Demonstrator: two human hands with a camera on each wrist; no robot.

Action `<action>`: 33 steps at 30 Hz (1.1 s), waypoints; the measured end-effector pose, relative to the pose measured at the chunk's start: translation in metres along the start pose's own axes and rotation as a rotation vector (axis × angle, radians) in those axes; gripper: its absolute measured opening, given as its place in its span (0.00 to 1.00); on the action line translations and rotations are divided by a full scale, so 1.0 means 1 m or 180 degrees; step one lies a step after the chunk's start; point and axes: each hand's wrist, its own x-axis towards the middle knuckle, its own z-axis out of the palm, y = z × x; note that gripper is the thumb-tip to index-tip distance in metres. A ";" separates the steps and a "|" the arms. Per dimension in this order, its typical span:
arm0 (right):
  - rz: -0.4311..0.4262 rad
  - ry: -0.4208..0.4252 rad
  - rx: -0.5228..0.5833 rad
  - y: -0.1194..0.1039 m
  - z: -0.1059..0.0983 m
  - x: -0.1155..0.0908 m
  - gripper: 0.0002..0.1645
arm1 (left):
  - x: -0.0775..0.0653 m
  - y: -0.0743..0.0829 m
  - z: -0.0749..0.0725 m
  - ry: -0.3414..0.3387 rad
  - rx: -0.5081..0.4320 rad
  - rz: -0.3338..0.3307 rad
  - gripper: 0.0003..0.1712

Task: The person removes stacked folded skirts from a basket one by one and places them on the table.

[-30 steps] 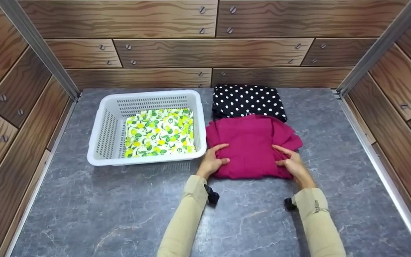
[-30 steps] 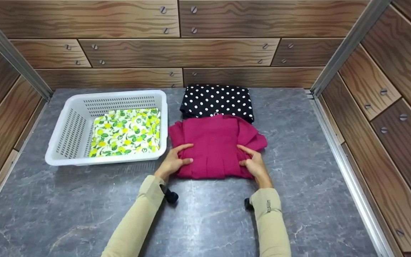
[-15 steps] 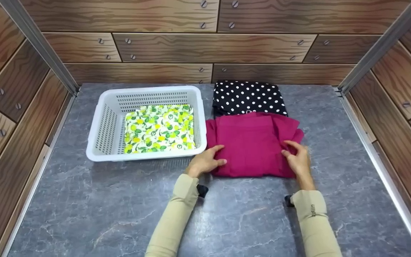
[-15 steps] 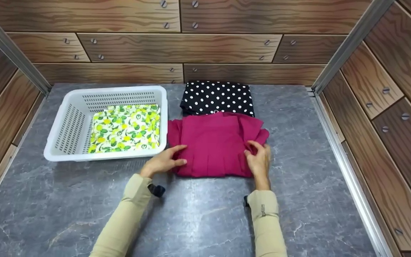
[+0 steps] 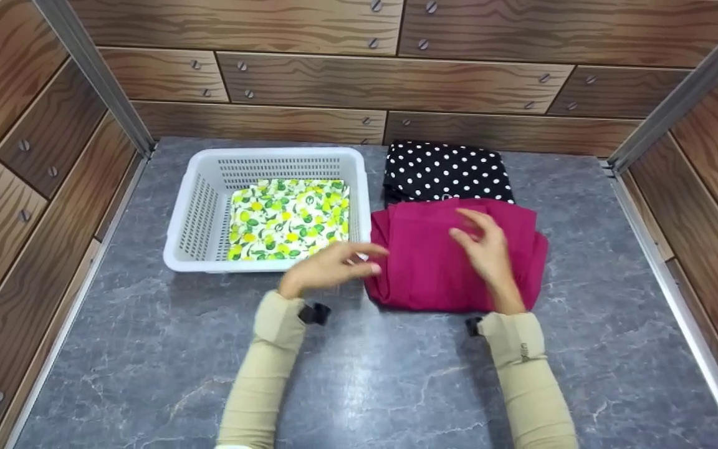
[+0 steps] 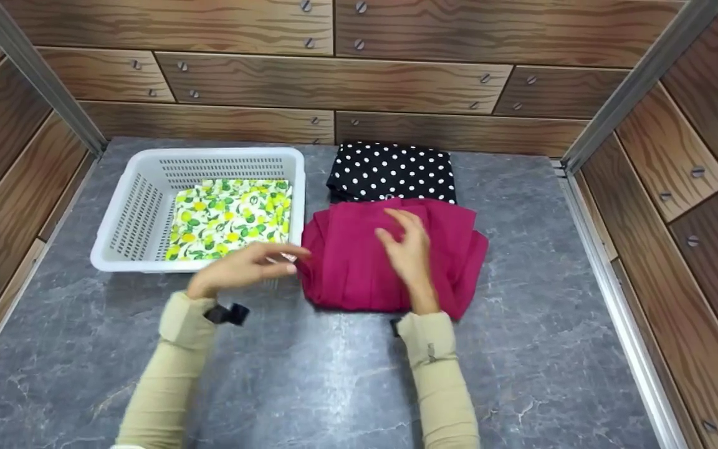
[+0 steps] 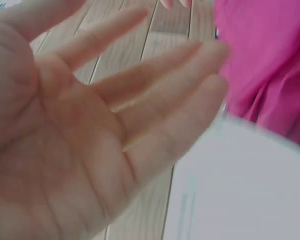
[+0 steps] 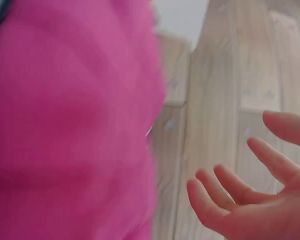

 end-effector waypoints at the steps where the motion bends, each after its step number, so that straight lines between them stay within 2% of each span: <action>1: -0.0001 -0.0113 0.0123 -0.007 0.005 0.002 0.23 | -0.002 0.000 -0.007 0.0089 0.0020 0.0018 0.24; 5: 0.0033 -0.0537 0.0442 -0.023 0.026 0.012 0.25 | -0.011 -0.002 -0.032 0.0554 0.0160 -0.0039 0.22; 9: 0.0058 -0.0818 0.0555 -0.039 0.047 0.021 0.25 | -0.017 -0.004 -0.053 0.0904 0.0178 -0.0171 0.21; 14: 0.0093 -0.1052 0.0653 -0.048 0.078 0.031 0.25 | -0.022 -0.010 -0.075 0.1318 0.0214 -0.0468 0.20; 16: 0.0220 -0.1160 0.0713 -0.051 0.091 0.033 0.25 | -0.025 -0.014 -0.083 0.1451 0.0273 -0.0606 0.20; 20: 0.0646 -0.1381 0.0891 -0.061 0.115 0.038 0.26 | -0.030 -0.024 -0.096 0.1618 0.0349 -0.0853 0.21; 25: 0.1143 -0.1569 0.0953 -0.073 0.138 0.044 0.27 | -0.038 -0.035 -0.106 0.1646 0.0369 -0.1073 0.23; 30: 0.1399 -0.1658 0.0865 -0.083 0.151 0.053 0.28 | -0.040 -0.041 -0.117 0.1658 0.0286 -0.1247 0.24; 33: 0.1537 -0.1691 0.0869 -0.088 0.157 0.058 0.28 | -0.040 -0.045 -0.124 0.1733 0.0134 -0.1359 0.25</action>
